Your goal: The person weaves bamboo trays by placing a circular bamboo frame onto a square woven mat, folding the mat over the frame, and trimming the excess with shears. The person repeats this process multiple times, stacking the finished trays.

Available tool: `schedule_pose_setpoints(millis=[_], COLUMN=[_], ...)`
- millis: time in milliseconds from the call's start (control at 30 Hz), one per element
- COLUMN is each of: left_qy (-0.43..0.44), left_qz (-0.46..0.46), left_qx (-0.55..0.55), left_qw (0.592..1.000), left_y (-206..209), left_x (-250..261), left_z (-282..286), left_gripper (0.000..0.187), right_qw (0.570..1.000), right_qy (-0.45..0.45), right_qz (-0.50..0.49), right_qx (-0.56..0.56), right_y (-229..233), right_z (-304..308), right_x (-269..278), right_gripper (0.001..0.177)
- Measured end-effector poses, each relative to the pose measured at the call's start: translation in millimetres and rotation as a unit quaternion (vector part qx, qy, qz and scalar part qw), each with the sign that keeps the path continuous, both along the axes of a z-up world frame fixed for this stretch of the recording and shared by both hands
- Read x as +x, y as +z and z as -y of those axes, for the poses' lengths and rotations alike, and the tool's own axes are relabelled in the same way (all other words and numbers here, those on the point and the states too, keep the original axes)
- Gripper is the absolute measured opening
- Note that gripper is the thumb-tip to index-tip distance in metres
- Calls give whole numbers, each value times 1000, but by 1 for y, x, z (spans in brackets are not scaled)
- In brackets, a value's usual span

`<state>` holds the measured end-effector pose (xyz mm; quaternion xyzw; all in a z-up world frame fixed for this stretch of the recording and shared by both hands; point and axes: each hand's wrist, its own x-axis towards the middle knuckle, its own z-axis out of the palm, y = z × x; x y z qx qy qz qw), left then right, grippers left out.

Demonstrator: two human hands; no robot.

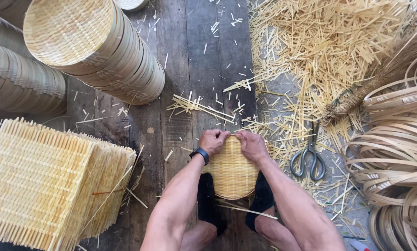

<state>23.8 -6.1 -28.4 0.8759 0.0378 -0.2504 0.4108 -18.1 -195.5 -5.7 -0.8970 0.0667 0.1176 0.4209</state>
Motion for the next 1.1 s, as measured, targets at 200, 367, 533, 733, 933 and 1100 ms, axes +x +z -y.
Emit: schedule_pose_setpoints(millis=[200,367,533,733,933,1100], left_qy=[55,67,80,70,184,194], left_qz=[-72,-90,-100,-3,362,274], left_qx=[-100,-113,-102,-182,-45,122], left_qw=[991,987,986,981,913,934], left_y=[-27,-40,-48,-53,-19,-8], left_x=[6,10,8,11,-37,-97], left_z=[-6,-5,-4,-6,-20,-33], left_gripper=[45,45,41,50,45,38], right_qw=[996,987,977,980,967,925], right_qy=[41,-6,-26,104,175,199], right_qz=[-30,-159,-168,80,-83,-227], right_qx=[-78,34,131,-152,-168,-229], right_y=[2,-30,-48,-23,16,40], right_z=[11,27,36,10,-46,-54], right_x=[-12,-15,-19,5,38,45], right_gripper=[40,72,68,59,73,83])
